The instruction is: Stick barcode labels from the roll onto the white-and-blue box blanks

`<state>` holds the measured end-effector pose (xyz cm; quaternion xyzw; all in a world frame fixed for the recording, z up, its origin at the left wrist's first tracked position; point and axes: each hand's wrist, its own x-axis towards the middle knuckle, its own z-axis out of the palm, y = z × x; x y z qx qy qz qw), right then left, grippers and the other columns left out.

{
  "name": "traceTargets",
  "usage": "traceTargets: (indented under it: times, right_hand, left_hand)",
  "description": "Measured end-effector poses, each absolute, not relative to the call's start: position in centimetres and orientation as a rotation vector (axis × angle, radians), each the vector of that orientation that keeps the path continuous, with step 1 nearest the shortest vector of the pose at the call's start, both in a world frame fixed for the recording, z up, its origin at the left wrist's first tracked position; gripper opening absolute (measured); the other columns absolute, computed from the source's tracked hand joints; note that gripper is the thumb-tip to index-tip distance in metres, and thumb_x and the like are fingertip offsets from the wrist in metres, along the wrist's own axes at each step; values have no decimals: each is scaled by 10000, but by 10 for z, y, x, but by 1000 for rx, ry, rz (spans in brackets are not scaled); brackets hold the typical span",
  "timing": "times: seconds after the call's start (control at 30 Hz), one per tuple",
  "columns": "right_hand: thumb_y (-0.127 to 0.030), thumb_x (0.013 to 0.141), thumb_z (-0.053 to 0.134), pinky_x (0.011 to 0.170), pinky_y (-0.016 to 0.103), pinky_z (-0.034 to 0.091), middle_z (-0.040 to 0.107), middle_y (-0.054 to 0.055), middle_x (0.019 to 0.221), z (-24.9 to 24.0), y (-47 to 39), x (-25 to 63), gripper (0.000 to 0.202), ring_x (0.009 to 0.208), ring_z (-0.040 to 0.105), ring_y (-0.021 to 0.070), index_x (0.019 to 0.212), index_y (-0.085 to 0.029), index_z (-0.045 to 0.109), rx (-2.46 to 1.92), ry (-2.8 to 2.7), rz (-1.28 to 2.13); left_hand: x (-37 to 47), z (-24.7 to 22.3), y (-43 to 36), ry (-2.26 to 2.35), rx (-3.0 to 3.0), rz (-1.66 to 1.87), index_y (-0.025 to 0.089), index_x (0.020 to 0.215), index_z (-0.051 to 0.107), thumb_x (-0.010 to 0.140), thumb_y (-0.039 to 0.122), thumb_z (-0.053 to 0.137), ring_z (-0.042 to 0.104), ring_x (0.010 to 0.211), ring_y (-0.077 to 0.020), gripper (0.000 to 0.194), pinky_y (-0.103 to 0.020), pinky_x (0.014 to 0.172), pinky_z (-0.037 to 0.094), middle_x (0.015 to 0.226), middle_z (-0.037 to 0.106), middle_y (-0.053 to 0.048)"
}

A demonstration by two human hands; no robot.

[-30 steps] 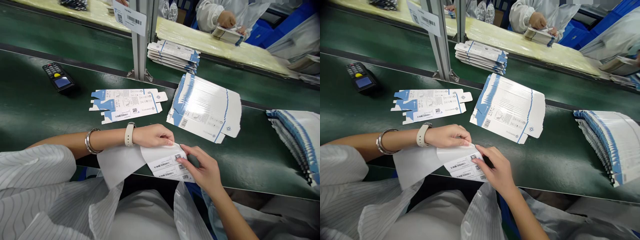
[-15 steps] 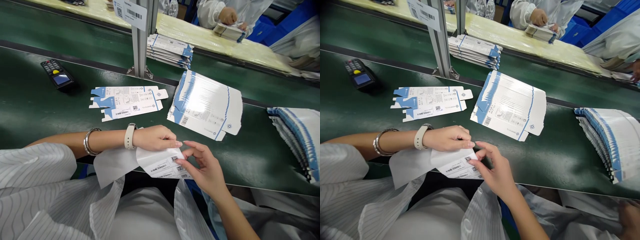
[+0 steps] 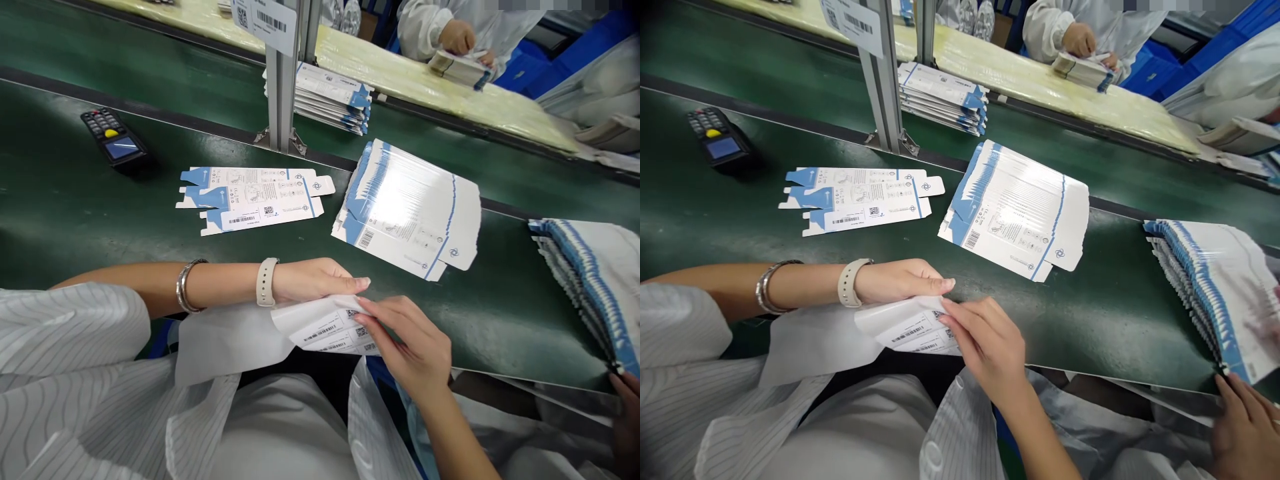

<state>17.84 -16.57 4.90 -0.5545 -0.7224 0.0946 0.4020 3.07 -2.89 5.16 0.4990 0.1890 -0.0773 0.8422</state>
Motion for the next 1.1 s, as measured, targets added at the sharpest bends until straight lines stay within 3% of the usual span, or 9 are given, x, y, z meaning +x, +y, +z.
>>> traceTargets:
  times: [0.17,0.27,0.33,0.47,0.57,0.63,0.77,0.9,1.1]
  right_hand:
    - [14,706,636,607,330,486,591,23,859,41,-173,180,552,766,568,170,1119,-351,610,-1395,-1765,58]
    - [-24,712,638,649,386,503,596,48,985,50,-187,177,480,866,588,225,1056,-359,642,-1430,-1691,-6]
    - [-55,739,614,614,388,509,630,44,915,58,-196,175,397,800,610,229,1002,-348,662,-1477,-1567,50]
    - [-170,747,660,579,340,510,635,26,773,62,-193,184,188,657,588,179,874,-304,696,-1656,-775,-119]
    - [-240,661,759,600,261,524,656,22,830,46,-168,198,254,666,587,126,906,-215,698,-1614,-292,43]
    - [-260,607,795,583,226,529,675,32,854,31,-150,204,315,682,603,117,892,-173,695,-1590,-229,259]
    - [-263,587,804,579,206,538,686,37,879,6,-128,205,315,673,612,103,865,-162,696,-1622,-277,353]
    - [-283,599,797,580,217,544,678,42,920,-1,-120,205,300,678,619,107,859,-172,697,-1650,-316,319]
    - [-306,618,788,612,216,536,681,26,865,-3,-117,203,287,675,620,106,864,-190,698,-1771,-312,316]
  left_hand:
    - [34,47,-31,404,1088,-156,146,590,445,742,608,568,369,478,-57,502,-205,463,283,524,426,45]
    - [36,44,-27,406,1354,-68,168,542,327,793,607,492,269,452,-50,532,-214,446,215,491,295,68]
    - [35,40,-22,462,1692,45,168,526,253,865,549,411,233,447,-53,534,-229,459,190,477,240,66]
    - [25,28,-10,587,2474,250,156,541,398,938,424,319,345,474,-86,486,-253,485,212,483,387,28]
    - [15,18,-2,382,2901,439,145,598,508,929,390,387,509,622,-127,428,-253,528,325,651,570,-28]
    - [10,14,2,215,3023,535,137,630,540,909,354,453,582,874,-186,364,-287,664,432,921,640,-87]
    - [6,12,8,131,3060,515,130,627,543,883,324,504,371,1299,-257,324,-408,1011,384,1349,450,-159]
    - [10,14,12,150,3049,396,138,637,535,878,333,506,257,1366,-239,312,-426,1114,288,1420,363,-153]
    - [16,15,16,103,3022,285,133,678,537,909,324,458,239,1372,-232,309,-440,1147,216,1456,295,-143]
